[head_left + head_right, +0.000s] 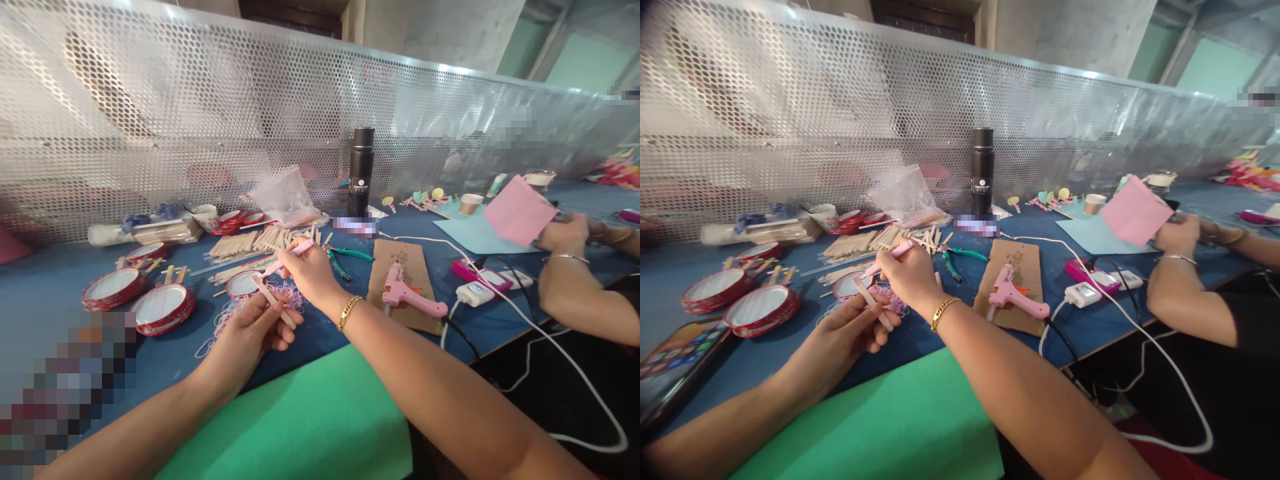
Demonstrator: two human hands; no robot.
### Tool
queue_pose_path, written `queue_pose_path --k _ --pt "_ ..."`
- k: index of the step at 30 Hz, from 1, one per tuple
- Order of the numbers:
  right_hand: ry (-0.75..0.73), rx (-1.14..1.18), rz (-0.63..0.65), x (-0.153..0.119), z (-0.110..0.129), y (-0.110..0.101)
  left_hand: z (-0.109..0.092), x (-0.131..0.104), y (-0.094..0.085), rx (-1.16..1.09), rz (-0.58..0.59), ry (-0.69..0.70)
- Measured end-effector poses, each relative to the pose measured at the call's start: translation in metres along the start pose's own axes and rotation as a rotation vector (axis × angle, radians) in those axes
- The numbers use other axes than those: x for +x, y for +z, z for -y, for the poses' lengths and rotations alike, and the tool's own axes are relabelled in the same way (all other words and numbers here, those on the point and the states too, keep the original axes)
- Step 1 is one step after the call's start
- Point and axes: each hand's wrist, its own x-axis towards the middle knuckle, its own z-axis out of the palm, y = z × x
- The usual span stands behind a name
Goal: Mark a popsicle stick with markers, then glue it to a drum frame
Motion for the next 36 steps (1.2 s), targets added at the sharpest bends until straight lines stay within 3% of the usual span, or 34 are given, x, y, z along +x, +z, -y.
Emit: queue_pose_path --k 36 --pt "-0.019 -0.037 -0.007 0.0002 -0.0037 0.0005 -0.001 -0.0001 0.0014 -0.008 -0.002 -0.001"
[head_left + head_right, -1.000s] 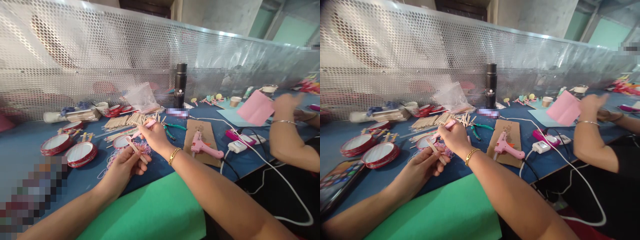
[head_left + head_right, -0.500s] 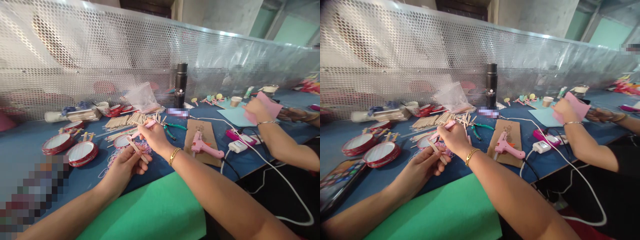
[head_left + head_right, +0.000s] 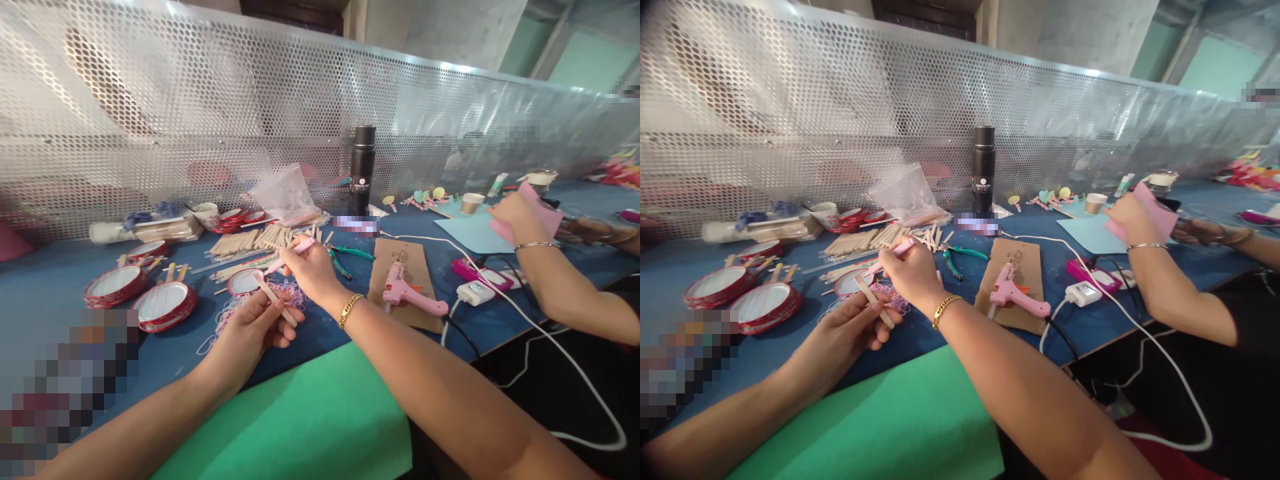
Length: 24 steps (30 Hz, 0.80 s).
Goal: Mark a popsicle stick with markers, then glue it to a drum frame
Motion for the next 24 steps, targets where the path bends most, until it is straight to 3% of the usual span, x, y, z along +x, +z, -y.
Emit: queue_pose_path --k 24 --pt "0.015 0.064 0.032 -0.0007 -0.0013 0.0021 -0.0006 -0.0006 0.0001 0.015 0.001 0.002"
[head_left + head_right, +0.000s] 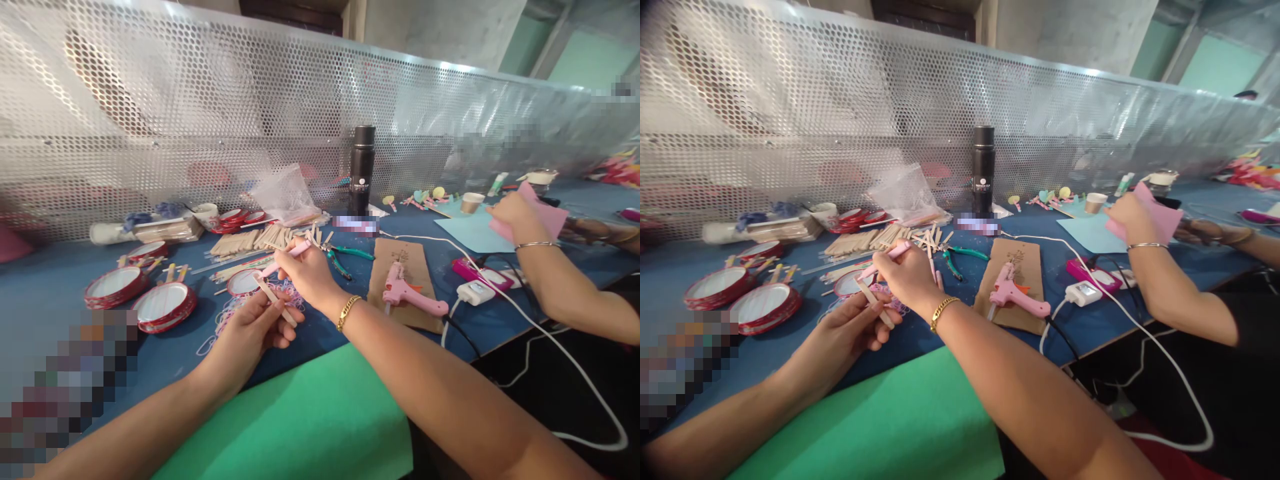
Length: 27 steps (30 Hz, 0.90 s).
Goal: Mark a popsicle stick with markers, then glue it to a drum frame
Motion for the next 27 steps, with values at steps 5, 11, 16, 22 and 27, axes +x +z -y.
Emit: queue_pose_path --k 5,11,16,22,27 --pt "-0.02 0.0 -0.022 0.0004 -0.0007 -0.0002 0.0013 0.0008 -0.0014 0.002 0.004 0.002" --pt "-0.016 0.01 0.0 0.0003 0.0006 -0.0003 0.0015 0.0003 -0.0017 0.007 0.014 0.002" --pt "-0.014 0.015 -0.026 0.0005 0.0012 -0.0012 0.0001 -0.0005 -0.0002 0.018 0.012 -0.002" --pt "-0.008 0.031 -0.007 0.0003 -0.0014 0.0006 0.0006 -0.0011 -0.0004 0.018 0.015 0.0" --pt "-0.006 0.121 -0.029 0.0017 0.0036 -0.0013 0.0014 0.0 -0.001 -0.011 0.019 0.003"
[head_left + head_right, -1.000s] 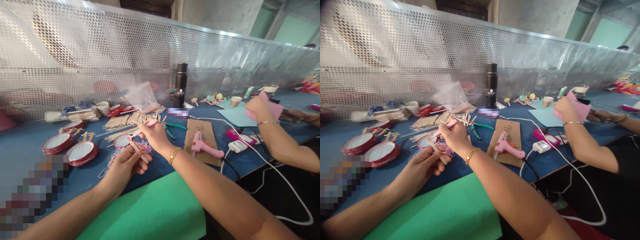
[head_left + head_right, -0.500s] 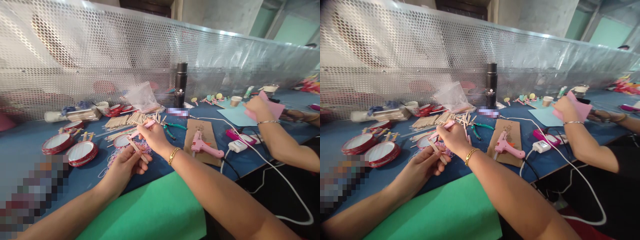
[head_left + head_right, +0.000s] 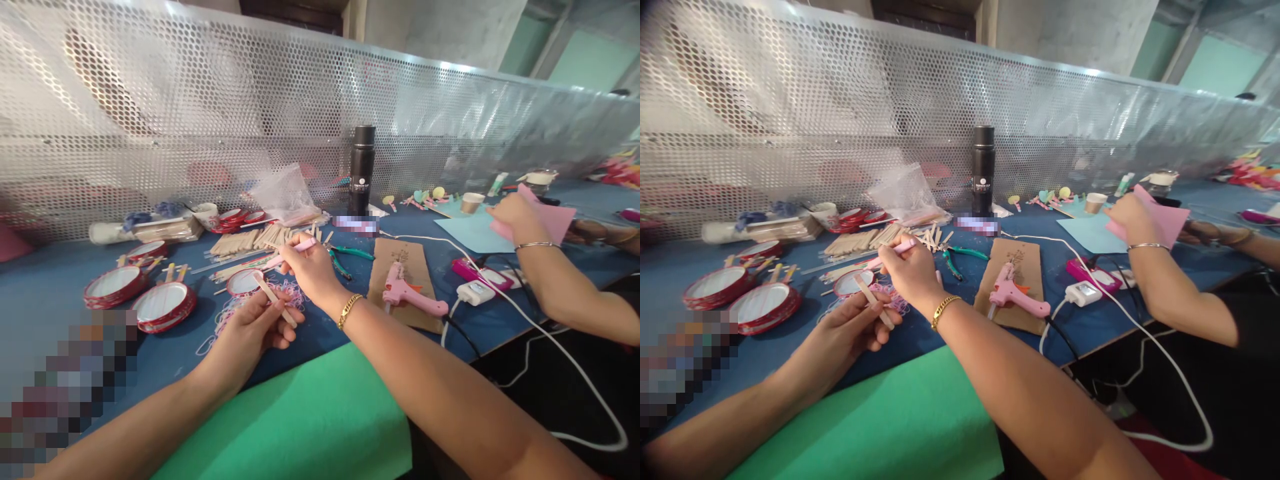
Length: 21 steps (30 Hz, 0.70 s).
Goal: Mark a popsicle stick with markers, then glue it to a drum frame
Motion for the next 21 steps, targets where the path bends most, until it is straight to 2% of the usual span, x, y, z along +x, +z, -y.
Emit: queue_pose_path --k 10,21 --pt "0.031 0.099 0.074 0.0006 -0.0082 0.0029 -0.0007 -0.0001 -0.0028 -0.003 0.006 -0.05" --pt "-0.023 0.016 0.018 -0.0027 -0.0013 0.0022 -0.0028 -0.0013 0.002 -0.01 -0.03 -0.054"
